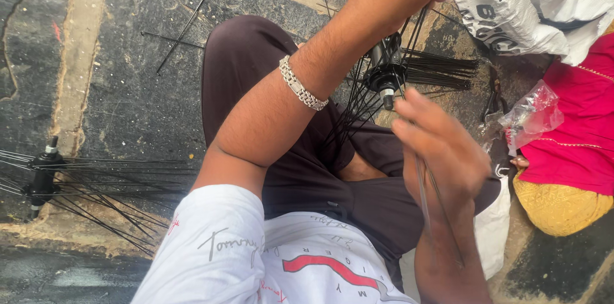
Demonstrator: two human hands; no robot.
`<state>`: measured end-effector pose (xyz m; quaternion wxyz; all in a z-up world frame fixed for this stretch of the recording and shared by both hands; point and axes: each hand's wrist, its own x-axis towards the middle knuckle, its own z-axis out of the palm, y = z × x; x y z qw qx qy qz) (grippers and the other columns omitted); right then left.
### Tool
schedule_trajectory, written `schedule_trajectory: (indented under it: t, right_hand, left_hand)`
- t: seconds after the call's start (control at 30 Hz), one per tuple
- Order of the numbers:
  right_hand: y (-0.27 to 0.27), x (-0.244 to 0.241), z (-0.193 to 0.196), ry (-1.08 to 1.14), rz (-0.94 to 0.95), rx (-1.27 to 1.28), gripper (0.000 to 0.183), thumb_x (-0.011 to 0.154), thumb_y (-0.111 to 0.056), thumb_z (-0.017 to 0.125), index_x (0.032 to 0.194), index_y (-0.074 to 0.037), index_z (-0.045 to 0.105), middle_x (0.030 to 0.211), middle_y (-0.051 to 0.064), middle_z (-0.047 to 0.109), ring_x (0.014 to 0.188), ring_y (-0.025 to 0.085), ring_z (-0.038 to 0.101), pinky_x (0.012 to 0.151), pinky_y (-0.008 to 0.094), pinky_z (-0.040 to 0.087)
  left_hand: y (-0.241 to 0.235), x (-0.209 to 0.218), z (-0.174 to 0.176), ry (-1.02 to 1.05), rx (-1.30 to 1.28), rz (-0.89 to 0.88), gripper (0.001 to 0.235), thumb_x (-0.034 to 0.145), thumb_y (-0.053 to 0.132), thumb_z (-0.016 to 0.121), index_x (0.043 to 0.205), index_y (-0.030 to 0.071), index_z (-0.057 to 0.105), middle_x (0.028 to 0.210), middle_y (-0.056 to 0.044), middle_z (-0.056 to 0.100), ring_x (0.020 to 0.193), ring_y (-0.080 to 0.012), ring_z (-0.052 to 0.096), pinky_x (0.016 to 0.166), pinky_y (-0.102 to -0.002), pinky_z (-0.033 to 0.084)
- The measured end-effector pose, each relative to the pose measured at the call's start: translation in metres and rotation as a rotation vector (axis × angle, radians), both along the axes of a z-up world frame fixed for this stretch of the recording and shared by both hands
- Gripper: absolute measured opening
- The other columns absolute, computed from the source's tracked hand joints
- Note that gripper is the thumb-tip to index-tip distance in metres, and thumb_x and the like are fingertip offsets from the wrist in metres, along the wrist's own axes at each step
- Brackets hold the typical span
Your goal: The person sits on the ground and inserts bicycle spokes into the hub of a wheel. They handle the spokes and hub by hand, arranging the spokes into the hub's holes.
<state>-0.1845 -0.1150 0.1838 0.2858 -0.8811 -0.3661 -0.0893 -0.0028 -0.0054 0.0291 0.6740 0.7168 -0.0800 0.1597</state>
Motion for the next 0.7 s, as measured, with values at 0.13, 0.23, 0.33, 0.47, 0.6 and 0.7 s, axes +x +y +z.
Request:
schedule_trajectory:
  t: [0.13,0.23,0.33,0.47,0.6,0.7]
  right_hand:
    - [-0.007,-0.004,-0.005,-0.067,0.019,-0.066,0.014,0.096,0.011,0.078,0.101,-0.001,0.075,0.112,0.016,0.074,0.117,0.031,0.074,0.098,0.036,0.064]
    - [-0.008,0.003,-0.016,-0.135,0.044,-0.116,0.014,0.093,0.011,0.078,0.099,-0.001,0.076,0.111,0.017,0.074,0.115,0.033,0.074,0.097,0.038,0.063]
    - [-0.005,0.005,-0.024,-0.119,0.0,-0.111,0.016,0.095,0.009,0.079,0.106,-0.002,0.076,0.118,0.015,0.074,0.121,0.033,0.073,0.101,0.037,0.063]
    - [-0.011,0.001,-0.021,-0.011,-0.026,-0.095,0.038,0.096,0.001,0.082,0.13,-0.002,0.065,0.139,0.019,0.064,0.14,0.039,0.059,0.114,0.044,0.052]
    - [-0.028,-0.002,-0.023,-0.011,-0.068,-0.095,0.054,0.1,0.002,0.078,0.146,-0.006,0.051,0.152,0.018,0.053,0.14,0.035,0.055,0.12,0.044,0.049]
    - [-0.055,-0.006,-0.032,-0.008,-0.139,-0.031,0.057,0.101,0.003,0.07,0.151,-0.01,0.046,0.153,0.016,0.052,0.136,0.034,0.057,0.117,0.045,0.048]
  left_hand:
    - [0.0,-0.003,0.001,-0.073,0.086,0.037,0.03,0.103,0.024,0.053,0.077,0.014,0.065,0.055,0.009,0.062,0.047,-0.0009,0.064,0.043,-0.02,0.048]
    - [-0.003,-0.002,0.005,-0.019,0.01,-0.001,0.032,0.104,0.024,0.053,0.075,0.014,0.064,0.053,0.007,0.061,0.046,-0.0007,0.065,0.043,-0.02,0.048]
    - [0.003,-0.004,0.003,-0.169,0.257,0.097,0.027,0.101,0.023,0.054,0.077,0.015,0.065,0.056,0.009,0.061,0.048,-0.0002,0.063,0.044,-0.02,0.046]
    - [0.007,-0.008,-0.001,-0.022,0.024,-0.026,0.033,0.105,0.02,0.053,0.075,0.013,0.066,0.055,0.005,0.064,0.047,-0.0029,0.065,0.043,-0.021,0.045]
    - [0.009,-0.01,-0.001,0.019,-0.049,-0.016,0.031,0.101,0.02,0.056,0.073,0.014,0.069,0.058,0.007,0.07,0.051,-0.0016,0.071,0.047,-0.019,0.056]
    - [0.01,-0.01,-0.008,0.079,-0.053,-0.027,0.032,0.099,0.018,0.058,0.07,0.013,0.07,0.059,0.006,0.071,0.052,-0.0038,0.07,0.051,-0.022,0.057]
